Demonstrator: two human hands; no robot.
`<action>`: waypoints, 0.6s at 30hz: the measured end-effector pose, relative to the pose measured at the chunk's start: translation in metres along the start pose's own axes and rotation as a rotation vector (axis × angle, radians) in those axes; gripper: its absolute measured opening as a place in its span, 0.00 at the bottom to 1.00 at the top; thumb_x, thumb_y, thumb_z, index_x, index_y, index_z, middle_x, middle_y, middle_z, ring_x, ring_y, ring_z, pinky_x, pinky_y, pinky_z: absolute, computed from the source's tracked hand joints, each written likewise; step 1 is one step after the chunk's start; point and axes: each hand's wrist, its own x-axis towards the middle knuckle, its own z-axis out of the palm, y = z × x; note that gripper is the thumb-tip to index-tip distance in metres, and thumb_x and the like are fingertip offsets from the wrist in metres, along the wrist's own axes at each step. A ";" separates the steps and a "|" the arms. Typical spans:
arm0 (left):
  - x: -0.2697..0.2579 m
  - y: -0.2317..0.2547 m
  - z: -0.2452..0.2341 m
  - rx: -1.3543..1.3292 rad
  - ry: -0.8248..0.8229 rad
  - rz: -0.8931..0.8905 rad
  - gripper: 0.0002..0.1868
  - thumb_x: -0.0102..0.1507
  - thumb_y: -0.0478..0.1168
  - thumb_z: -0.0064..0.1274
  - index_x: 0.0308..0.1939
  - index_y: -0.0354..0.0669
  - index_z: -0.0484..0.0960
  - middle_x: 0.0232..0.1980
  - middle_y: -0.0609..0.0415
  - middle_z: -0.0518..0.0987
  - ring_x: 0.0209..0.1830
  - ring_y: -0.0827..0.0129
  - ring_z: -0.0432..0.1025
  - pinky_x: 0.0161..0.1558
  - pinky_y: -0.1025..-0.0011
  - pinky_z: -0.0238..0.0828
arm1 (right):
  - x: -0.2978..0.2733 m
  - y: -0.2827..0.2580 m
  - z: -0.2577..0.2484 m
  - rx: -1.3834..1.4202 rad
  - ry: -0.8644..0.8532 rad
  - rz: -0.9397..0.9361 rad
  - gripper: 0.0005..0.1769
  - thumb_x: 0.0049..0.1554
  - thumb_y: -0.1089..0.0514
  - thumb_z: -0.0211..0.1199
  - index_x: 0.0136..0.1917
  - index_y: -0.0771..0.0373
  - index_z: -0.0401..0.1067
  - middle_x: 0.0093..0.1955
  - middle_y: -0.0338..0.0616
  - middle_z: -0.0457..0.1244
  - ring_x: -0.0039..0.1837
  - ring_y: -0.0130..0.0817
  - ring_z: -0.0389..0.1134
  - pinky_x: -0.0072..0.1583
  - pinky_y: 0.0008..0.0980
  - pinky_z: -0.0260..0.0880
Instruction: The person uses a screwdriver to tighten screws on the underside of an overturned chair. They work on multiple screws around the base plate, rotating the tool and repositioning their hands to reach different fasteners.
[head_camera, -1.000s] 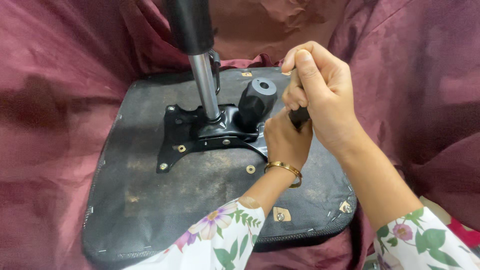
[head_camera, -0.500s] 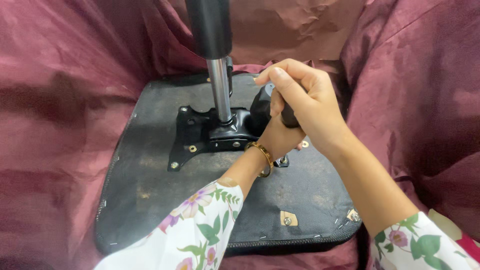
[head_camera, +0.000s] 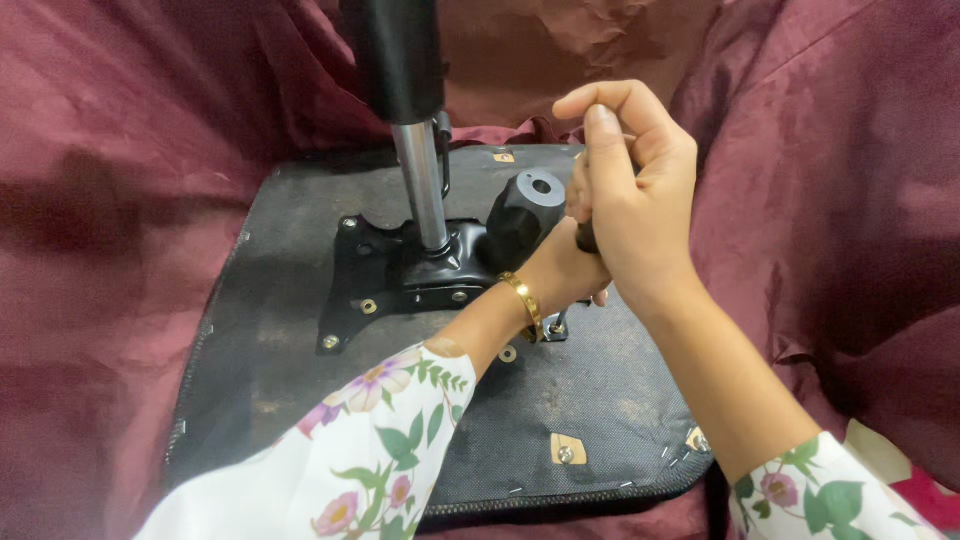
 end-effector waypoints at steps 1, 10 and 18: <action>-0.005 -0.001 0.004 0.145 0.101 0.103 0.11 0.62 0.41 0.55 0.29 0.37 0.79 0.22 0.49 0.78 0.21 0.59 0.77 0.24 0.64 0.71 | -0.003 0.002 0.003 -0.021 0.042 -0.025 0.08 0.72 0.61 0.50 0.55 0.64 0.69 0.29 0.29 0.54 0.30 0.16 0.52 0.36 0.21 0.53; -0.044 0.010 0.047 0.366 0.742 0.427 0.20 0.62 0.42 0.57 0.55 0.39 0.70 0.38 0.38 0.80 0.39 0.39 0.77 0.36 0.52 0.72 | -0.024 0.007 0.029 -0.436 0.388 -0.229 0.09 0.76 0.64 0.50 0.55 0.65 0.70 0.31 0.31 0.57 0.33 0.14 0.56 0.38 0.22 0.55; -0.018 -0.007 0.029 0.119 0.418 0.344 0.10 0.61 0.38 0.62 0.30 0.35 0.82 0.25 0.45 0.82 0.30 0.66 0.83 0.31 0.66 0.75 | -0.021 -0.008 0.007 -0.213 0.173 -0.033 0.10 0.70 0.63 0.53 0.56 0.67 0.74 0.33 0.31 0.59 0.35 0.16 0.59 0.38 0.21 0.59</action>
